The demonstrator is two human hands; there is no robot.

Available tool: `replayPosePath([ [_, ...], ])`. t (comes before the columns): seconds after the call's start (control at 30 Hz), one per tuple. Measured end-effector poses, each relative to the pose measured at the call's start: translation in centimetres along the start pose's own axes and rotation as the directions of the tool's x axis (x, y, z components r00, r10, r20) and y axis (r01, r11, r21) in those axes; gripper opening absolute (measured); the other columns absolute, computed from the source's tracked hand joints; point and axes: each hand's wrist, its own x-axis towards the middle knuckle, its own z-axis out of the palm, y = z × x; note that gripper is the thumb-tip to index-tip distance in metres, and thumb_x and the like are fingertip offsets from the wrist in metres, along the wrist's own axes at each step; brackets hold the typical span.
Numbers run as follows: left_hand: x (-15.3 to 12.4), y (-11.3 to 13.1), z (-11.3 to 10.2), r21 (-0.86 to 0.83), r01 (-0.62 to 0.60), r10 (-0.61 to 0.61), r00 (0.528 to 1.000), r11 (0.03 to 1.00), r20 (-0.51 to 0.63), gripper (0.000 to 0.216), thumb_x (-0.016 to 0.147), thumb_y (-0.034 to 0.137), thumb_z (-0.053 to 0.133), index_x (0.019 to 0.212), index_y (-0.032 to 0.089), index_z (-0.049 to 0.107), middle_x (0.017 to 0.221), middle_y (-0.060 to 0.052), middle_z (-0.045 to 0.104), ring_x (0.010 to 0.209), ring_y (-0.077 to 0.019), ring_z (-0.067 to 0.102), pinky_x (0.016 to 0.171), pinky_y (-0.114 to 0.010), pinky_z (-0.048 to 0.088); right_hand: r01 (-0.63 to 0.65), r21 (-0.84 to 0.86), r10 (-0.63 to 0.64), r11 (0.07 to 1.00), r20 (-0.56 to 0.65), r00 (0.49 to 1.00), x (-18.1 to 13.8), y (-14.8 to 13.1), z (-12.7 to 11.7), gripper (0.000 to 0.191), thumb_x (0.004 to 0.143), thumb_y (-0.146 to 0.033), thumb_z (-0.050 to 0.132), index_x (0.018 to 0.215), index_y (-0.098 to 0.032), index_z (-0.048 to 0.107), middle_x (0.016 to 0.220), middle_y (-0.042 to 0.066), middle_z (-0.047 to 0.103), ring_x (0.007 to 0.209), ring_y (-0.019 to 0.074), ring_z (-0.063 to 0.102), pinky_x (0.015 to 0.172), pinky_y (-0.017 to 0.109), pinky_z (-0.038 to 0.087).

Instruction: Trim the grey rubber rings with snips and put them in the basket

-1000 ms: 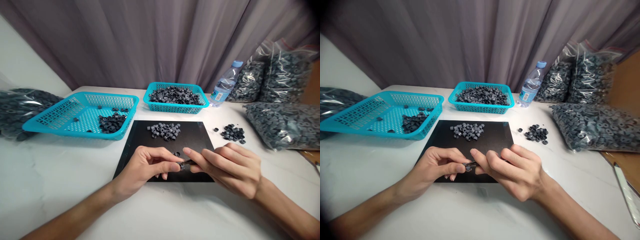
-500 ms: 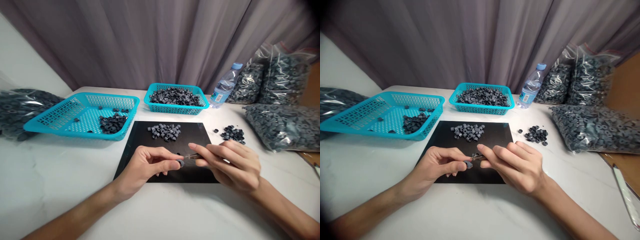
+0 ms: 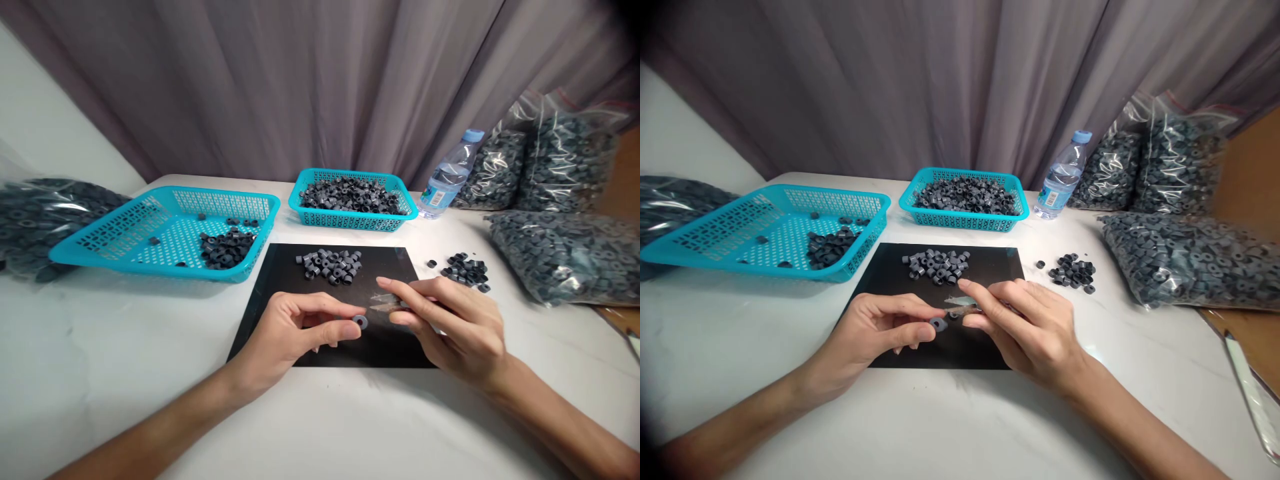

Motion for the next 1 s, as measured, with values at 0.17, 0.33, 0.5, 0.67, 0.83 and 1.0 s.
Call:
replayPosePath([
  [0.17, -0.1, -0.2, -0.1, 0.026, 0.018, -0.017, 1.0, 0.999, -0.013, 0.02, 0.079, 0.029, 0.087, 0.099, 0.027, 0.086, 0.08, -0.002, 0.074, 0.063, -0.0094, 0.057, 0.048, -0.016, 0.04, -0.02, 0.043, 0.019, 0.999, 0.033, 0.999, -0.2, 0.0, 0.1, 0.031, 0.1, -0.016, 0.062, 0.131, -0.014, 0.065, 0.088, 0.005, 0.07, 0.069, 0.0127, 0.061, 0.065, 0.026, 0.048],
  [0.33, -0.2, -0.1, 0.0, 0.023, 0.008, -0.007, 1.0, 1.0, -0.027, 0.02, 0.078, 0.027, 0.087, 0.098, 0.027, 0.086, 0.083, -0.002, 0.075, 0.064, -0.01, 0.059, 0.048, -0.016, 0.043, -0.152, 0.182, 0.134, 0.971, 0.103, 0.986, -0.4, -0.1, 0.5, 0.032, 0.1, -0.015, 0.061, 0.132, -0.017, 0.062, 0.092, 0.006, 0.068, 0.072, 0.014, 0.06, 0.063, 0.027, 0.048],
  [0.5, 0.1, -0.2, 0.1, -0.053, 0.033, -0.035, 0.999, 0.998, -0.034, 0.016, 0.08, 0.028, 0.086, 0.095, 0.024, 0.085, 0.075, -0.001, 0.073, 0.061, -0.0091, 0.059, 0.047, -0.015, 0.044, -0.291, 0.32, 0.258, 0.902, 0.142, 0.956, -0.4, -1.1, 0.9, 0.033, 0.096, -0.024, 0.068, 0.127, -0.016, 0.059, 0.087, 0.003, 0.057, 0.074, 0.0148, 0.055, 0.061, 0.027, 0.047],
  [0.67, 0.3, -0.3, 0.0, -0.128, 0.099, -0.092, 0.994, 0.987, 0.055, 0.019, 0.087, 0.036, 0.08, 0.094, 0.018, 0.08, 0.075, -0.001, 0.074, 0.057, -0.0082, 0.06, 0.05, -0.016, 0.045, -0.398, 0.477, 0.308, 0.784, 0.258, 0.916, -0.4, -1.6, 1.2, 0.029, 0.098, -0.022, 0.066, 0.126, -0.021, 0.06, 0.086, 0.001, 0.055, 0.074, 0.0141, 0.053, 0.058, 0.025, 0.044],
  [0.83, 0.3, -0.2, 0.2, -0.061, 0.107, -0.1, 0.989, 0.992, 0.108, 0.031, 0.095, 0.041, 0.07, 0.081, 0.015, 0.077, 0.075, -0.003, 0.074, 0.061, -0.0082, 0.059, 0.055, -0.017, 0.044, -0.463, 0.589, 0.32, 0.663, 0.336, 0.886, -0.3, -1.9, 1.5, 0.022, 0.098, -0.02, 0.066, 0.12, -0.026, 0.067, 0.084, -0.001, 0.059, 0.071, 0.0119, 0.053, 0.058, 0.024, 0.042],
  [1.0, 0.3, -0.3, 0.2, -0.017, 0.111, -0.109, 0.989, 0.994, 0.105, 0.03, 0.095, 0.041, 0.07, 0.079, 0.016, 0.077, 0.069, 0.0, 0.068, 0.061, -0.009, 0.056, 0.055, -0.018, 0.044, -0.538, 0.614, 0.397, 0.578, 0.365, 0.842, 0.0, -2.3, 1.5, 0.014, 0.095, -0.026, 0.071, 0.108, -0.024, 0.072, 0.08, -0.002, 0.059, 0.065, 0.0103, 0.052, 0.055, 0.023, 0.04],
])
